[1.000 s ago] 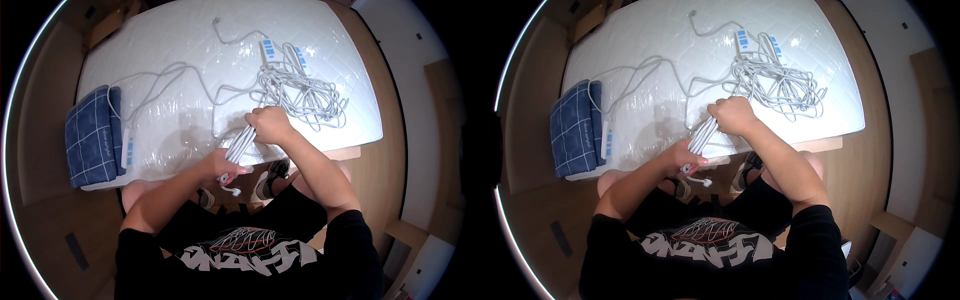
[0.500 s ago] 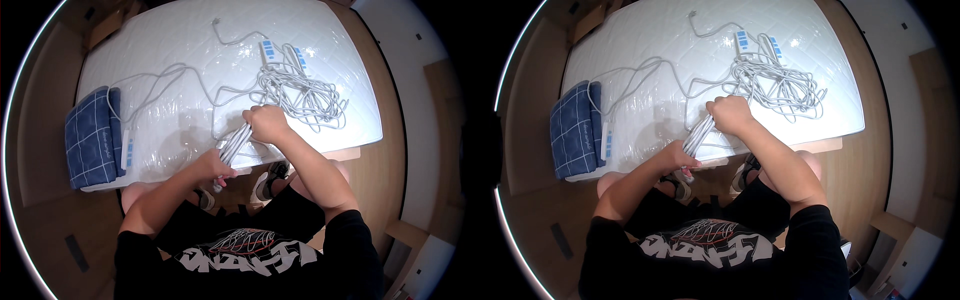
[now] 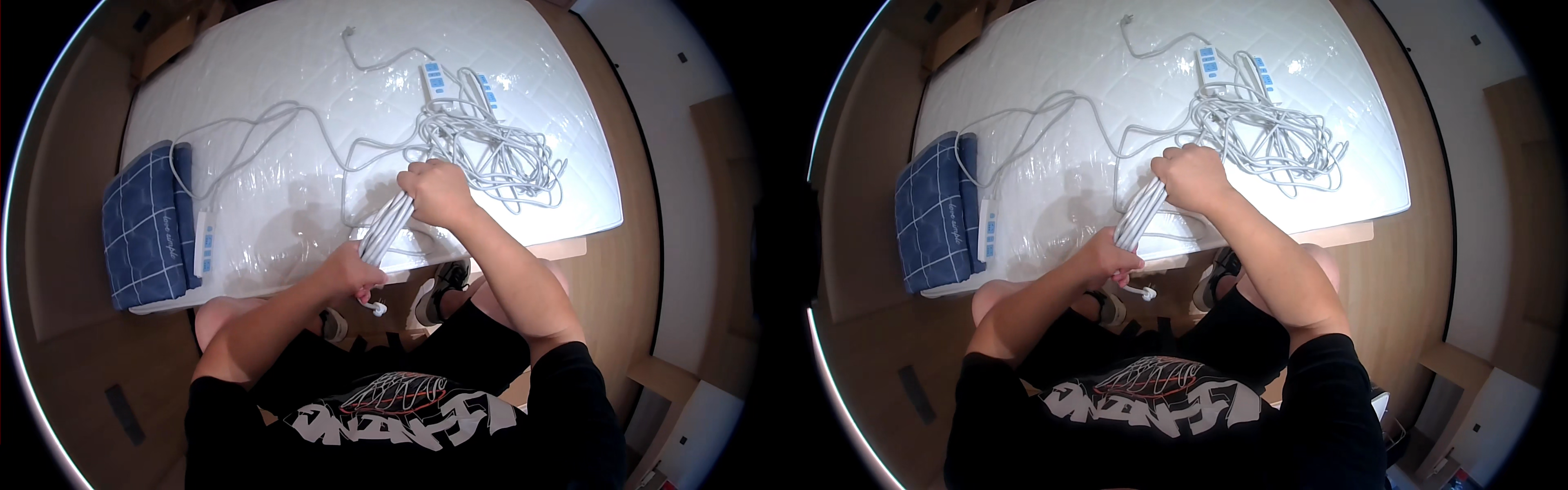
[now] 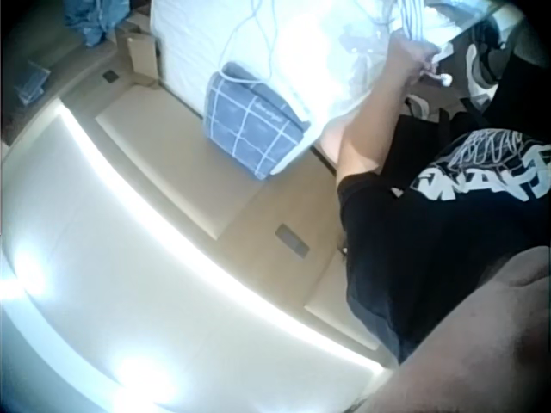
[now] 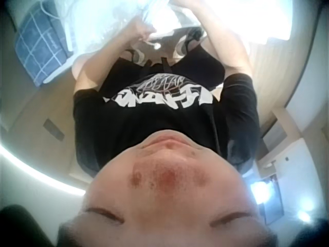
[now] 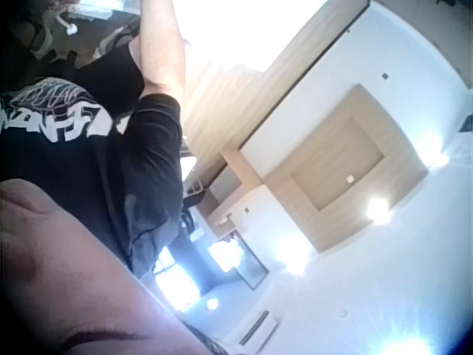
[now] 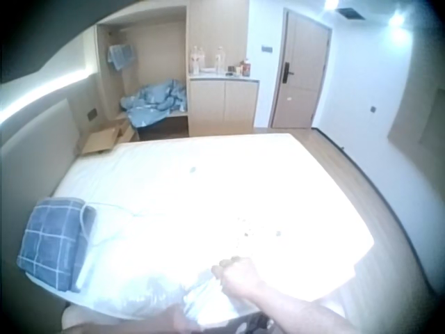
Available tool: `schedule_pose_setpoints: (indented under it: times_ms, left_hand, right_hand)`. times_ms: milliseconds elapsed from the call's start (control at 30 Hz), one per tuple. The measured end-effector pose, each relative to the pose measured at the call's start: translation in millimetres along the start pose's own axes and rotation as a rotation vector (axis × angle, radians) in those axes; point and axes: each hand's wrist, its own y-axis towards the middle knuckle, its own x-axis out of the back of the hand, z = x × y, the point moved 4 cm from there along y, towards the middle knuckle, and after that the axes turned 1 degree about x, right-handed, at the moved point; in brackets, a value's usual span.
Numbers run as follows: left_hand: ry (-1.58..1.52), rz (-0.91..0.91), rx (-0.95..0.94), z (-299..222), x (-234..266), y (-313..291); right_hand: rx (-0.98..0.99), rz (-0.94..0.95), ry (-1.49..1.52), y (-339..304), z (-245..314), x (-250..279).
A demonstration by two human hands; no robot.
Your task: The person winds a long white cable into a coil by hand while seated between two beds.
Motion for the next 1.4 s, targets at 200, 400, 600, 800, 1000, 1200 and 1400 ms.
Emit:
schedule_pose_setpoints:
  times_ms: [200,400,600,800,1000,1200,1400]
  left_hand:
    - [0.209,0.168,-0.18,-25,-9,-27]
    - [-0.163,0.398,-0.07,-46,-11,-24]
    - [-0.415,0.306,-0.028,-30,-21,-11]
    - [-0.493,0.267,-0.173,-52,-10,-32]
    - [-0.471,0.0,-0.372,-58,9,-22]
    - [-0.143,-0.426,-0.478,-67,14,-19]
    - [-0.194,-0.389,-0.598,-59,10,-13]
  right_hand:
    - [0.205,-0.417,0.037,-4,1,22]
    - [0.446,-0.495,0.096,-3,33,26]
    - [0.505,-0.451,0.211,5,50,25]
    - [-0.126,-0.107,0.78,9,-3,9]
    - [-0.303,-0.037,1.602,0,3,-26]
    - [-0.028,-0.231,1.07,-4,56,16]
    - [-0.131,-0.247,1.299,-8,78,35]
